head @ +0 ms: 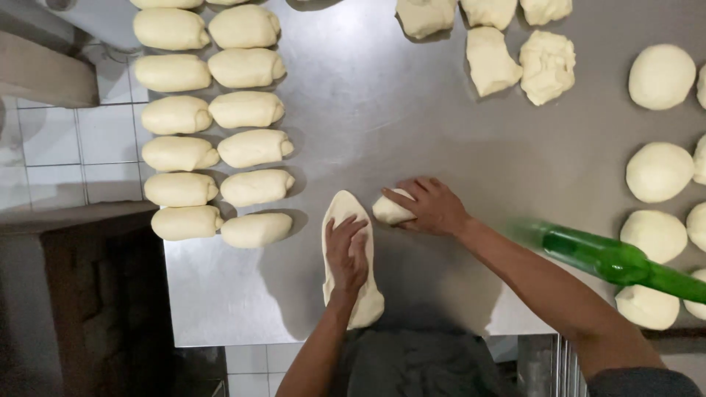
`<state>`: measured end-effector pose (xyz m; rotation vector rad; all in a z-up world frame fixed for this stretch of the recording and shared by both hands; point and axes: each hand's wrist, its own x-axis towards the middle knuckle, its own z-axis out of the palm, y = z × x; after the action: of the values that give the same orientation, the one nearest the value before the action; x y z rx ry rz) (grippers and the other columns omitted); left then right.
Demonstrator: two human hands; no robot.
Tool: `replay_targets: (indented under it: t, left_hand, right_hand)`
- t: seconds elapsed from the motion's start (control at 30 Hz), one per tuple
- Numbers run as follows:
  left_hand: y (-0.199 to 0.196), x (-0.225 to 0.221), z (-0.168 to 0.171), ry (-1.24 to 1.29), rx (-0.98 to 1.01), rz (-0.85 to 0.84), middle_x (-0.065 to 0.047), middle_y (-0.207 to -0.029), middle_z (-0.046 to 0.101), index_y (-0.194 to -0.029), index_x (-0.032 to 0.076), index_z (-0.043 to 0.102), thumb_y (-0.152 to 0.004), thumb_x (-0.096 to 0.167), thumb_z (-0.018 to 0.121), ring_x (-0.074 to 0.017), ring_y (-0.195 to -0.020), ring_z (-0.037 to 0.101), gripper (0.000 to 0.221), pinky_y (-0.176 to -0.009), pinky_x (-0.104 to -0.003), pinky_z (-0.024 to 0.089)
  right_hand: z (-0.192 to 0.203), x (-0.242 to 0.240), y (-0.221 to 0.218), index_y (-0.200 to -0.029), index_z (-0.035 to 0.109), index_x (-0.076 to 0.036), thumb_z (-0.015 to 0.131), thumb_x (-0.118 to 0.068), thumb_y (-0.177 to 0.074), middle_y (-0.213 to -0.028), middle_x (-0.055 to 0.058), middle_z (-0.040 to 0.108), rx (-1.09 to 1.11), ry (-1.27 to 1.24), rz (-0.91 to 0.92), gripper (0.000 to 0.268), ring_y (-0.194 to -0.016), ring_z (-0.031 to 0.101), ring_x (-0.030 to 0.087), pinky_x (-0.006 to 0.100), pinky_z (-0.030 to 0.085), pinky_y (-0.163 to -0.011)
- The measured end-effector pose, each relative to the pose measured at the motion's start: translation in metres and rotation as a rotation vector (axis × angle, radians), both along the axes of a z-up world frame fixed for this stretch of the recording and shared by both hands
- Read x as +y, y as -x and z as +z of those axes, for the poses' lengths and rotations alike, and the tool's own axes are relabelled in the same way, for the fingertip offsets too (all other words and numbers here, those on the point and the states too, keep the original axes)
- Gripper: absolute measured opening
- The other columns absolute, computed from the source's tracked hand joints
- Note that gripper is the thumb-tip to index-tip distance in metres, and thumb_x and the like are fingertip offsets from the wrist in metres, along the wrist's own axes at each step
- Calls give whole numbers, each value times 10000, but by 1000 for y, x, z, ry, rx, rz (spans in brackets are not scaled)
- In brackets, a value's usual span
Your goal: Rolling and shaping portions of bread dough on a metal table using a bottle as a rolling pin.
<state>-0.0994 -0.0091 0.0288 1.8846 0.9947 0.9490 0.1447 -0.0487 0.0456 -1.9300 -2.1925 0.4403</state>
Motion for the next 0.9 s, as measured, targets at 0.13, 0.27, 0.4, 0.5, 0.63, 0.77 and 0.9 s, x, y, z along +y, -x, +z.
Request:
replay_targets:
  t: [0.13,0.27,0.4,0.5,0.63,0.77,0.9]
  left_hand:
    - [75,-9,-7,1,184,54,-100,-1121,741,-1107,52,718,-986,52,618,-316,-1226,647,157,-1193,-552,371]
    - [123,-31,-17,76,243,75,-123,-1189,703,-1116,44,720,-932,82,665,-351,-1275,585,196,-1188,-562,366]
    - [133,-39,-17,85,284,20,-149,-1277,643,-1158,43,707,-872,185,738,-378,-1322,529,321,-1168,-579,349]
    - [132,-39,-13,49,316,-39,-140,-1306,623,-1183,65,694,-823,298,798,-377,-1336,515,442,-1159,-587,343]
    - [137,-33,-13,37,308,-70,-122,-1299,633,-1183,88,696,-806,384,829,-385,-1335,513,497,-1148,-592,346]
    - [136,-34,-14,63,275,-97,-109,-1308,640,-1180,95,706,-837,412,819,-383,-1345,515,481,-1143,-593,354]
    - [142,-29,-12,101,266,-111,-108,-1303,643,-1181,95,718,-844,422,814,-381,-1346,513,479,-1139,-604,349]
  right_hand:
    - [3,35,-16,-1436,572,-225,831,-496,-763,-1358,99,648,227,367,-82,771,-1263,577,302,453,467,-1037]
    - [17,91,-34,-1383,622,-155,841,-434,-751,-1279,70,723,598,618,-329,725,-1156,692,221,376,537,-1006]
    - [34,170,-42,-1418,577,-127,861,-349,-763,-1300,102,680,661,283,-425,747,-1152,672,226,366,545,-975]
    - [42,236,-46,-1431,585,-116,868,-311,-832,-1339,101,660,600,-67,-477,691,-1199,670,238,374,560,-1016]
    - [1,308,-54,-1444,614,-184,880,-283,-868,-1359,83,632,333,-238,-373,642,-1236,634,306,414,526,-1054]
    - [-38,344,-48,-1503,549,-252,885,-317,-821,-1478,77,529,53,-169,-294,763,-1351,457,362,531,326,-1110]
    - [-51,333,-30,-1555,404,-241,865,-401,-799,-1572,90,377,18,-146,-495,900,-1463,293,320,580,114,-1147]
